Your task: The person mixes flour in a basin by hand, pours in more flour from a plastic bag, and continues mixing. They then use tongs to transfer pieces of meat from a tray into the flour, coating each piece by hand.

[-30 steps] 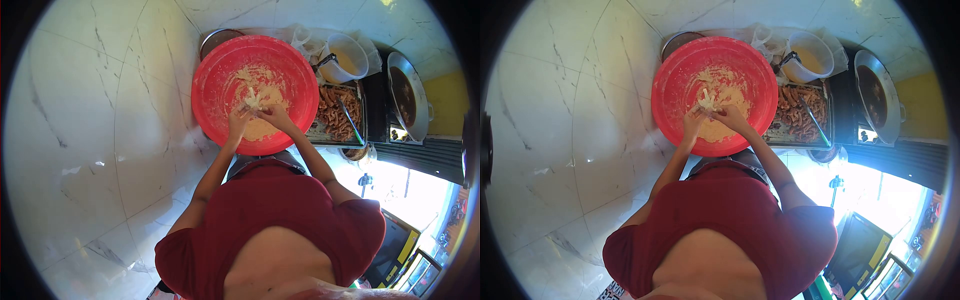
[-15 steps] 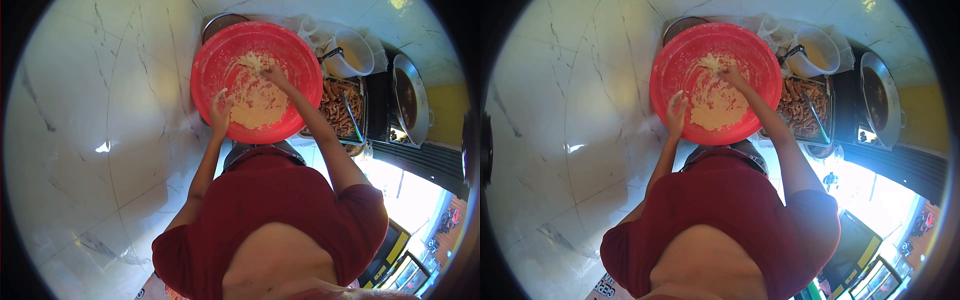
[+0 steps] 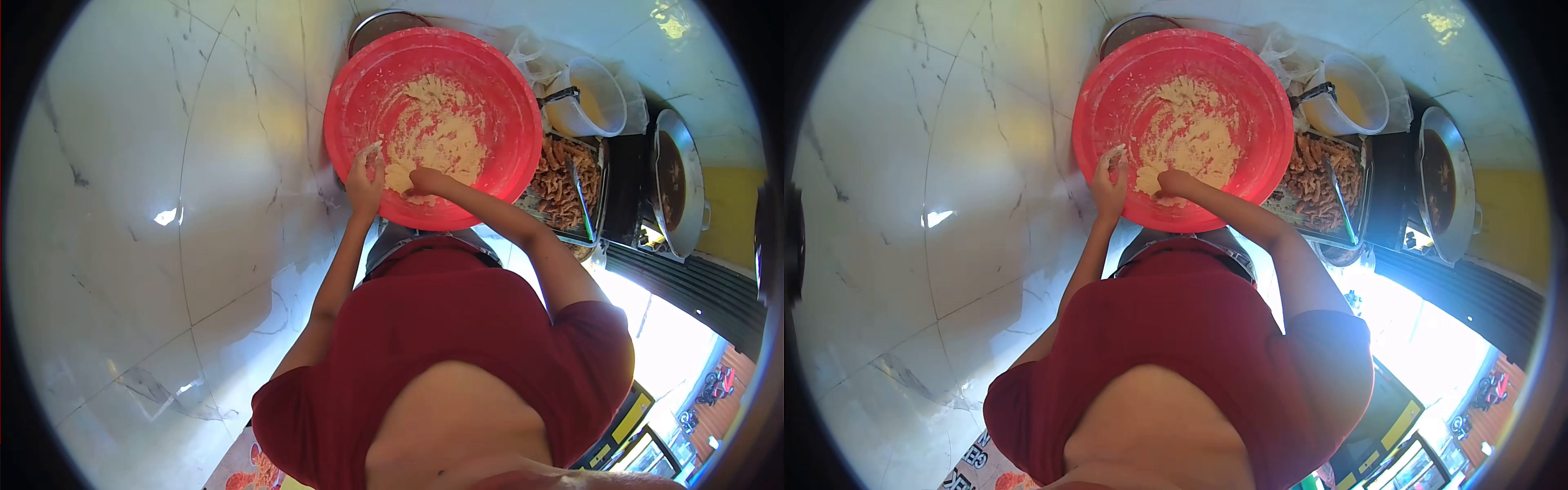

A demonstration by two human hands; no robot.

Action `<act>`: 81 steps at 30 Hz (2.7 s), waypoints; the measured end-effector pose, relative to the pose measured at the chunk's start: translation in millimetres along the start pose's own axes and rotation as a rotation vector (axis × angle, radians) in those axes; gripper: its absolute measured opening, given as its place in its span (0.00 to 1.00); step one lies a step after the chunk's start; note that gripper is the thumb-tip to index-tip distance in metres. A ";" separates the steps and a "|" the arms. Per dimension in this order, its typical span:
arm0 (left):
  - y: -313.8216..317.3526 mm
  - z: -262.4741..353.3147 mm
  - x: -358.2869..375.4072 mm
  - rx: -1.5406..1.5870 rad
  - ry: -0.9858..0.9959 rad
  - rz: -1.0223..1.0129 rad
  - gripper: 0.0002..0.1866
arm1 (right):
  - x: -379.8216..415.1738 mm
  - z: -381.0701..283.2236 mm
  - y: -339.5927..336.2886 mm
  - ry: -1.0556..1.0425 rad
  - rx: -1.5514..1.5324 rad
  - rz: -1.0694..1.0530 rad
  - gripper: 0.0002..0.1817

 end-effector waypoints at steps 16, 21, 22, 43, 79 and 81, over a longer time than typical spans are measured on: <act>-0.3 5.1 0.2 -0.060 0.038 0.012 0.13 | 32.7 68.5 -46.3 0.110 -0.166 0.310 0.24; 0.6 4.0 -0.4 -0.078 0.072 0.020 0.12 | 19.1 35.7 -26.9 -0.170 0.078 0.260 0.21; 0.8 4.4 -0.4 -0.074 0.077 0.020 0.12 | 12.1 36.8 -16.5 -0.122 0.116 0.235 0.21; 70.8 9.5 3.3 0.221 -0.169 -0.573 0.19 | 104.6 0.4 -72.0 -0.040 -1.334 0.913 0.18; 71.5 -1.9 -1.9 0.685 -0.590 -0.647 0.18 | 100.1 -19.1 -69.2 -0.190 -0.678 0.871 0.12; 74.2 -5.5 -3.6 0.627 -0.468 -0.698 0.24 | 99.2 -17.0 -65.4 -0.188 -0.711 0.840 0.12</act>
Point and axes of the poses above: each hand's wrist, its own x-axis away from the middle knuckle, its own y-axis out of the palm, z = x × y, the point moved 5 cm from there along -x, towards the middle knuckle, and after that the axes turned 14 degrees about -y, right-handed, at the moved point
